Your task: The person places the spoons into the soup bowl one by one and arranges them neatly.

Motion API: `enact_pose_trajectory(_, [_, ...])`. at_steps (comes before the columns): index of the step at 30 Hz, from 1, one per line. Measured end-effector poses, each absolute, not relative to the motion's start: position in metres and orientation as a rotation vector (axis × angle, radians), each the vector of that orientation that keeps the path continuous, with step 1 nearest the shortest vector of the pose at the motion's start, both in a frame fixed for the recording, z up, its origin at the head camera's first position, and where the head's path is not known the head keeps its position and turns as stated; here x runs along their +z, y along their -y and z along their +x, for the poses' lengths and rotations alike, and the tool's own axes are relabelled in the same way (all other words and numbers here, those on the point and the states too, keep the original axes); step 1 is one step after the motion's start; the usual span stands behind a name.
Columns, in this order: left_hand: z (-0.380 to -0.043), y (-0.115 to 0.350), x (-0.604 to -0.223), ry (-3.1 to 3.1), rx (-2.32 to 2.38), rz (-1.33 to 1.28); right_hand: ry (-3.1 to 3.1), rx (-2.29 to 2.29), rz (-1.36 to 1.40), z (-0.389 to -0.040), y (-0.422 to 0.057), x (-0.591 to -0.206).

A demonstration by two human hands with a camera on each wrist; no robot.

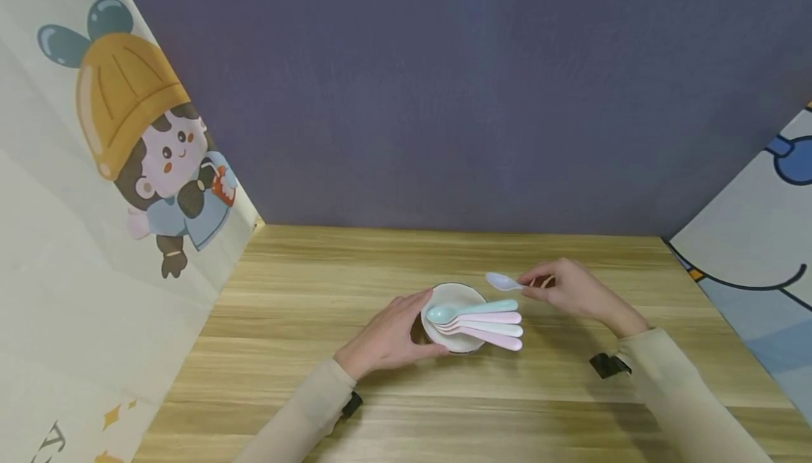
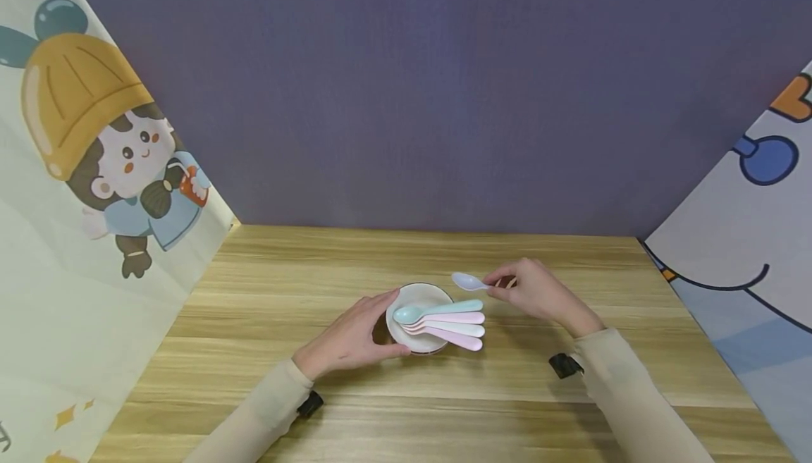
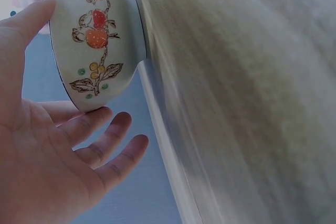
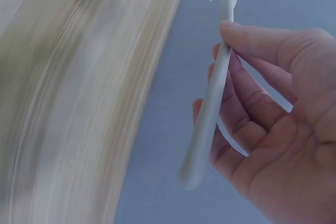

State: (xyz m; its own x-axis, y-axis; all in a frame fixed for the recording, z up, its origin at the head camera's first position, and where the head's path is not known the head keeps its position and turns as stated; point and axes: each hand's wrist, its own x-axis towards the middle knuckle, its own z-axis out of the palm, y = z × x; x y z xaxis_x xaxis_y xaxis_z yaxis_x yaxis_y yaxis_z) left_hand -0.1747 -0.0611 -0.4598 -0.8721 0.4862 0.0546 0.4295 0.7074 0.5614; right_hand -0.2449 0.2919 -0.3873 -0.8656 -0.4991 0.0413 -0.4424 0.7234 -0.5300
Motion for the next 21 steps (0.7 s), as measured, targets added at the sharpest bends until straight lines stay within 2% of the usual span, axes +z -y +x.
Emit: enact_pose_trajectory(21, [-0.175, 0.061, -0.46, -2.816, 0.907, 0.779, -2.741, -0.803, -0.922, -0.254, -0.261, -0.383])
